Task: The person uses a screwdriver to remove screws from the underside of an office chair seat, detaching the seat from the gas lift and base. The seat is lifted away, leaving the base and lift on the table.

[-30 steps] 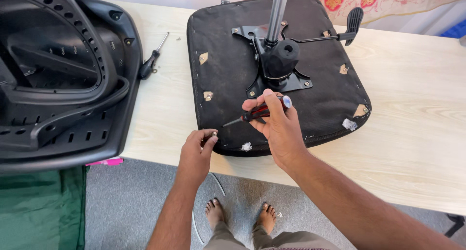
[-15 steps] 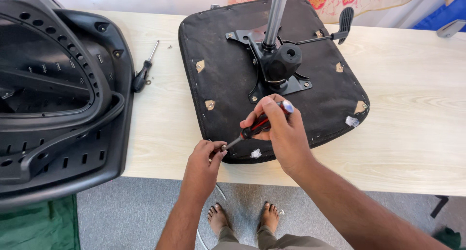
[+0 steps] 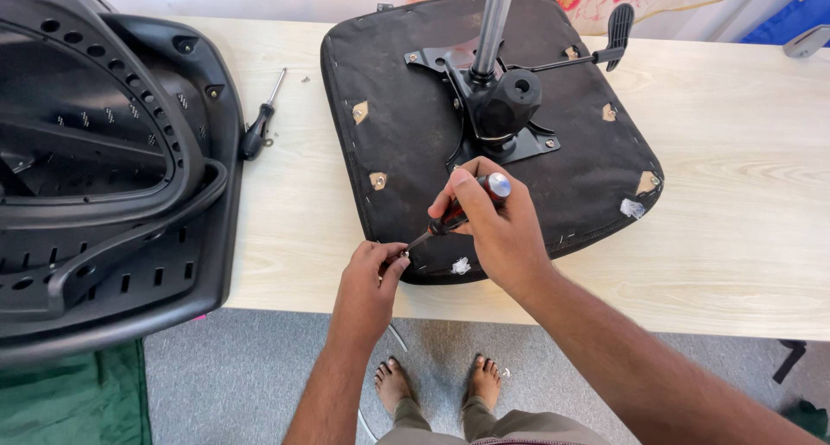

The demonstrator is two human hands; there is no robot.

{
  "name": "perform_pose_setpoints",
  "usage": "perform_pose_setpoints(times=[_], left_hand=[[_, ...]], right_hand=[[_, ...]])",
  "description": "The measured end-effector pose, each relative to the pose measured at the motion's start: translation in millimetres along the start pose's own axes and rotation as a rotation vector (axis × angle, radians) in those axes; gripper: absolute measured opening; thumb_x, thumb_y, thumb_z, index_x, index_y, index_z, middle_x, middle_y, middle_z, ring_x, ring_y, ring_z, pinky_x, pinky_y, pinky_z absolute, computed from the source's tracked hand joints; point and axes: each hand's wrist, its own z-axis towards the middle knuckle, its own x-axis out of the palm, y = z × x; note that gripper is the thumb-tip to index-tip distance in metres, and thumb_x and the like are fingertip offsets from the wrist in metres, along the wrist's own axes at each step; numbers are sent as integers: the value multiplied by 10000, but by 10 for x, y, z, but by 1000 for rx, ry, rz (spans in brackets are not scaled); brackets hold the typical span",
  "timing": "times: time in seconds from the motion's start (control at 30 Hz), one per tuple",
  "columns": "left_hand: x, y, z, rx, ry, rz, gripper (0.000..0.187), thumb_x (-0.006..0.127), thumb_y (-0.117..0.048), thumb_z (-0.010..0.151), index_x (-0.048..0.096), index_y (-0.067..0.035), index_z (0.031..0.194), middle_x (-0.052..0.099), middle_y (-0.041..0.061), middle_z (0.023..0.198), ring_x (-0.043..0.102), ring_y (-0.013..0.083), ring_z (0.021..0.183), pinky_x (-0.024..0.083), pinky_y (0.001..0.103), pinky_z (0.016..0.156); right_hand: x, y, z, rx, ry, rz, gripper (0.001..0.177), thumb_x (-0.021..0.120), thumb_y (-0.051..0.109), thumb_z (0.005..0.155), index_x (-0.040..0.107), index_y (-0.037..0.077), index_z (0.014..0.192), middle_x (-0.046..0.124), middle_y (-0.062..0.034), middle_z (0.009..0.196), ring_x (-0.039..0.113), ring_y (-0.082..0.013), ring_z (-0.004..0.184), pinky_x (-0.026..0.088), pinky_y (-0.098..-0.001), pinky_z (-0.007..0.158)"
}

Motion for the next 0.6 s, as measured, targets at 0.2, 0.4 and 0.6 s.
perform_pose_setpoints(times=[0.2, 0.4, 0.6], left_hand=[[-10, -34, -24, -12, 0, 52, 238, 668, -155, 938, 746, -72, 1146, 654, 75, 970, 678, 205, 854, 545, 347, 791], [5, -71, -59, 13, -45, 36, 236, 683, -152, 925, 750, -70, 1136, 656, 67, 982, 680, 194, 859, 553, 337, 785], [23, -80, -56, -55, -34, 51, 232, 692, -177, 925, 758, -98, 1134, 661, 49, 974, 680, 183, 858, 558, 322, 781]], right_hand=[[-24, 0, 8, -1, 14, -27, 258, 498, 247, 1061, 565, 50, 910, 693, -79, 833, 683, -99, 776, 644, -306, 736], [-4, -9, 11, -10, 12, -15, 265, 496, 252, 1064, 566, 53, 904, 699, -78, 831, 680, -100, 764, 653, -311, 731], [-14, -48, 40, -17, 42, -16, 246, 521, 243, 1073, 570, 52, 925, 698, -81, 835, 670, -87, 752, 622, -284, 707]])
